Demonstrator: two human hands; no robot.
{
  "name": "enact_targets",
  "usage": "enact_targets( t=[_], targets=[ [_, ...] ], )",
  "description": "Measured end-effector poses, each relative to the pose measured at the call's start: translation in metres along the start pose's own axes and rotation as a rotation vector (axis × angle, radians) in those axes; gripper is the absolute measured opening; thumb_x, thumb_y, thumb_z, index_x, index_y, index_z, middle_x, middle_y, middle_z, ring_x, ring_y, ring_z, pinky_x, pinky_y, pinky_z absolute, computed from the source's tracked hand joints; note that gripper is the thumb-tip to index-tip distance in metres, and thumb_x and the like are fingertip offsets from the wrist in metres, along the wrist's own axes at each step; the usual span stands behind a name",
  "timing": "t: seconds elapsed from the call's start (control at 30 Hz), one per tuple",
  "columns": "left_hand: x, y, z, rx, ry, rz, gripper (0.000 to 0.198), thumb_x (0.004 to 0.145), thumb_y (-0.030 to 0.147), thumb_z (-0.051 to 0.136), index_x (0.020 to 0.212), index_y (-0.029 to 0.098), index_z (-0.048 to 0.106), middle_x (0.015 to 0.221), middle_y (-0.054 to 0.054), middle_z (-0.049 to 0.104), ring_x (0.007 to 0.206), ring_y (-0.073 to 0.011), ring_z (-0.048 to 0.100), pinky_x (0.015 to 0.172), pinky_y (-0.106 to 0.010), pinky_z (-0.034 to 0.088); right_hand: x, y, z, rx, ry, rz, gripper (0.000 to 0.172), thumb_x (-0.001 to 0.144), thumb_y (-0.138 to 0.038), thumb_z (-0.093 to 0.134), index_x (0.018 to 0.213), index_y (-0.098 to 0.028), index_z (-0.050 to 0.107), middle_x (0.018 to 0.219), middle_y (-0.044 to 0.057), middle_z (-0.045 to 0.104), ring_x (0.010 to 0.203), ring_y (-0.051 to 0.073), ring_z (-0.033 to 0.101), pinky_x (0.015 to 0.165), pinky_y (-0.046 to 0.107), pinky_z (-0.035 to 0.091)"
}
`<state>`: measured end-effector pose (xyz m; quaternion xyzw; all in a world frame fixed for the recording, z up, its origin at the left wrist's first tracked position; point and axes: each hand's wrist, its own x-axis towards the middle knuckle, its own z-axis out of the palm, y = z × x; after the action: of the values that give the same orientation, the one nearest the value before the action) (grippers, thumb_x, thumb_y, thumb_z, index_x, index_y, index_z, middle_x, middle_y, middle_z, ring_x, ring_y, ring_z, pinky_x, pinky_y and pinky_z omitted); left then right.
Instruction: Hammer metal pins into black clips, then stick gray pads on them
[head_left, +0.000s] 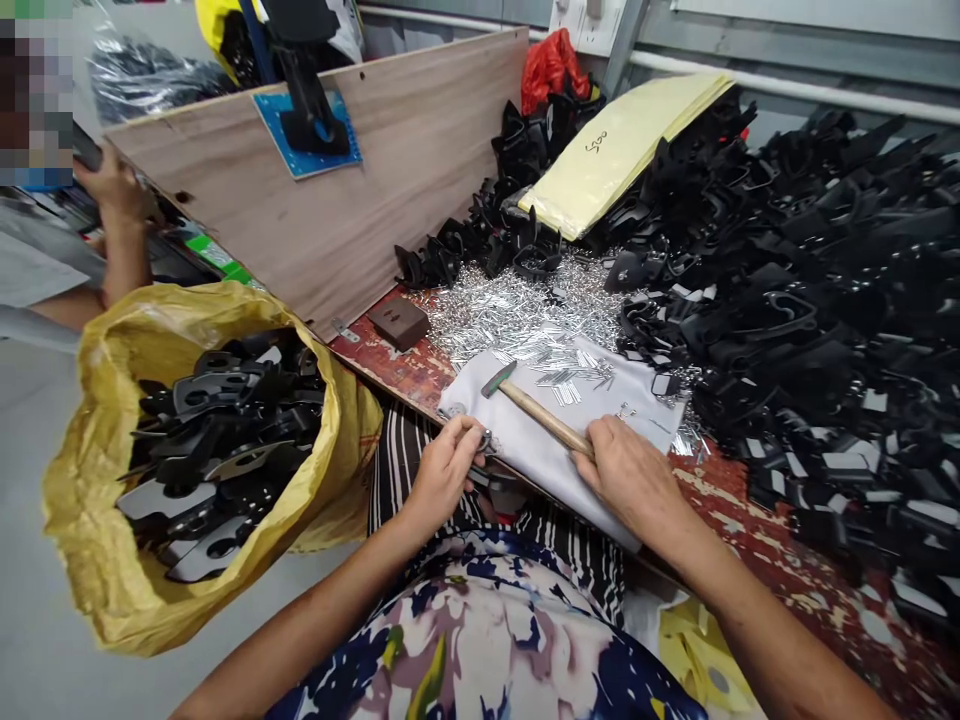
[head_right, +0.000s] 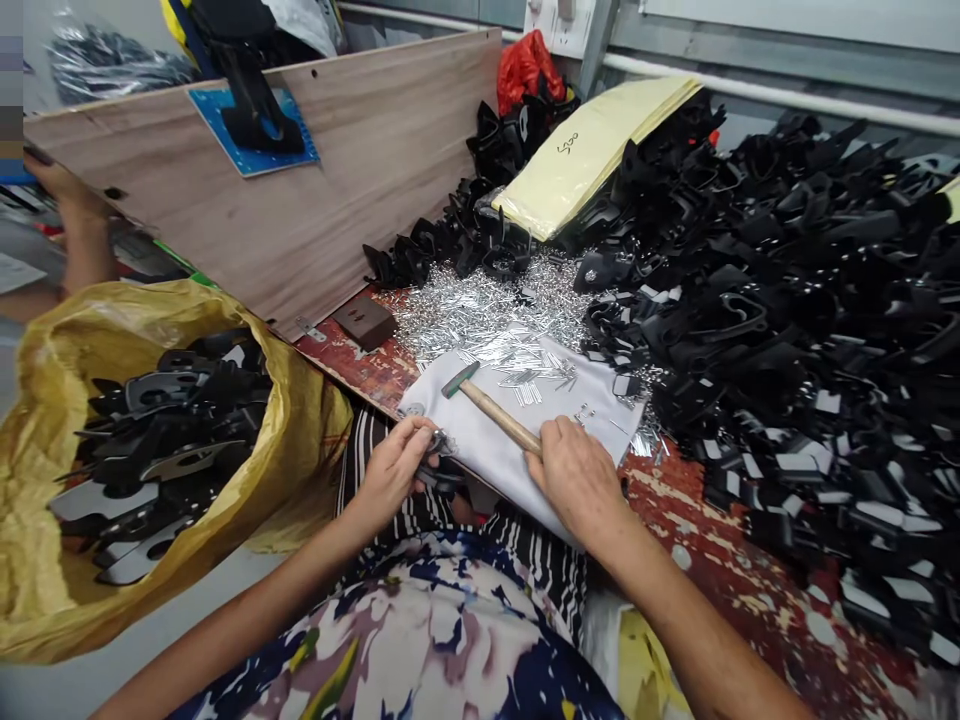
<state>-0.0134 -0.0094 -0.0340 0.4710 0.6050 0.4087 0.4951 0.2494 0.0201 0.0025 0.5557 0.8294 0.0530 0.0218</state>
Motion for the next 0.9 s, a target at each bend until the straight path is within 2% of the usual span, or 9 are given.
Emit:
enact_targets(
  t=[0.1, 0.2, 0.27, 0.33, 0.5, 0.63, 0.73, 0.83, 0.9],
  targets=[
    [0.012, -0.009, 0.015, 0.122, 0.059, 0.11, 0.036, 0.099, 0.049, 0.047, 0.097, 0.021, 0.068, 0.062, 0.004, 0.056, 0.057, -0.0154, 0.054, 0.056, -0.025, 0.041, -0.018, 0.008, -0.003, 0.143, -0.027, 0.047, 0.022, 0.098, -0.029, 0.056, 0.115, -0.017, 0.062, 0.064, 0.0, 0.064, 0.054, 0.021, 0.061, 0.051, 0.031, 0.037],
    [0.016, -0.012, 0.018, 0.208, 0.086, 0.181, 0.042, 0.102, 0.045, 0.041, 0.091, 0.019, 0.073, 0.06, 0.003, 0.056, 0.063, -0.0172, 0.059, 0.065, -0.027, 0.041, -0.043, 0.016, -0.015, 0.268, 0.182, -0.026, 0.044, 0.103, -0.026, 0.05, 0.147, -0.024, 0.05, 0.087, 0.004, 0.074, 0.067, 0.021, 0.069, 0.056, 0.03, 0.045],
    [0.014, -0.012, 0.016, 0.216, 0.101, 0.176, 0.046, 0.103, 0.043, 0.037, 0.093, 0.018, 0.074, 0.061, 0.002, 0.057, 0.063, -0.0178, 0.06, 0.065, -0.028, 0.04, -0.058, 0.018, -0.02, 0.353, 0.321, -0.086, 0.054, 0.104, -0.024, 0.051, 0.157, -0.03, 0.041, 0.105, 0.006, 0.074, 0.078, 0.02, 0.071, 0.064, 0.029, 0.05],
    [0.013, -0.012, 0.015, 0.218, 0.122, 0.174, 0.047, 0.104, 0.042, 0.036, 0.095, 0.018, 0.075, 0.062, 0.001, 0.058, 0.063, -0.0182, 0.06, 0.064, -0.028, 0.04, -0.068, 0.015, -0.017, 0.399, 0.395, -0.127, 0.059, 0.103, -0.02, 0.052, 0.159, -0.031, 0.038, 0.101, 0.006, 0.073, 0.074, 0.018, 0.069, 0.064, 0.027, 0.05],
    [0.012, -0.014, 0.016, 0.218, 0.153, 0.18, 0.048, 0.104, 0.042, 0.036, 0.093, 0.017, 0.075, 0.061, 0.0, 0.058, 0.062, -0.0188, 0.06, 0.062, -0.028, 0.039, -0.077, -0.003, -0.002, 0.31, 0.3, -0.145, 0.053, 0.106, -0.021, 0.046, 0.158, -0.028, 0.044, 0.072, 0.0, 0.061, 0.052, 0.014, 0.056, 0.048, 0.026, 0.04],
    [0.015, -0.016, 0.017, 0.197, 0.146, 0.194, 0.046, 0.105, 0.041, 0.037, 0.088, 0.018, 0.073, 0.062, 0.0, 0.058, 0.062, -0.0181, 0.058, 0.063, -0.028, 0.039, -0.081, -0.006, -0.003, 0.391, 0.356, -0.095, 0.057, 0.104, -0.019, 0.05, 0.16, -0.029, 0.041, 0.081, 0.002, 0.067, 0.055, 0.015, 0.058, 0.053, 0.027, 0.043],
    [0.016, -0.017, 0.014, 0.139, 0.148, 0.198, 0.044, 0.104, 0.043, 0.041, 0.082, 0.018, 0.071, 0.061, 0.001, 0.056, 0.061, -0.0175, 0.056, 0.062, -0.028, 0.039, -0.077, -0.005, 0.0, 0.392, 0.233, -0.104, 0.053, 0.105, -0.023, 0.047, 0.158, -0.029, 0.044, 0.081, 0.002, 0.069, 0.057, 0.016, 0.061, 0.052, 0.027, 0.045],
    [0.013, -0.015, 0.01, -0.049, 0.076, 0.17, 0.044, 0.103, 0.049, 0.044, 0.092, 0.017, 0.072, 0.064, 0.0, 0.059, 0.06, -0.0169, 0.055, 0.06, -0.028, 0.041, -0.06, -0.002, 0.007, 0.472, 0.124, -0.07, 0.05, 0.106, -0.027, 0.046, 0.156, -0.027, 0.045, 0.096, 0.005, 0.073, 0.073, 0.019, 0.069, 0.06, 0.028, 0.052],
    [0.008, -0.009, 0.006, -0.189, 0.069, 0.158, 0.045, 0.103, 0.054, 0.044, 0.103, 0.018, 0.071, 0.068, 0.0, 0.061, 0.059, -0.0159, 0.054, 0.057, -0.026, 0.042, -0.044, 0.0, 0.008, 0.471, 0.129, -0.056, 0.046, 0.105, -0.026, 0.046, 0.151, -0.024, 0.051, 0.104, 0.008, 0.072, 0.084, 0.022, 0.07, 0.07, 0.032, 0.055]
  ],
)
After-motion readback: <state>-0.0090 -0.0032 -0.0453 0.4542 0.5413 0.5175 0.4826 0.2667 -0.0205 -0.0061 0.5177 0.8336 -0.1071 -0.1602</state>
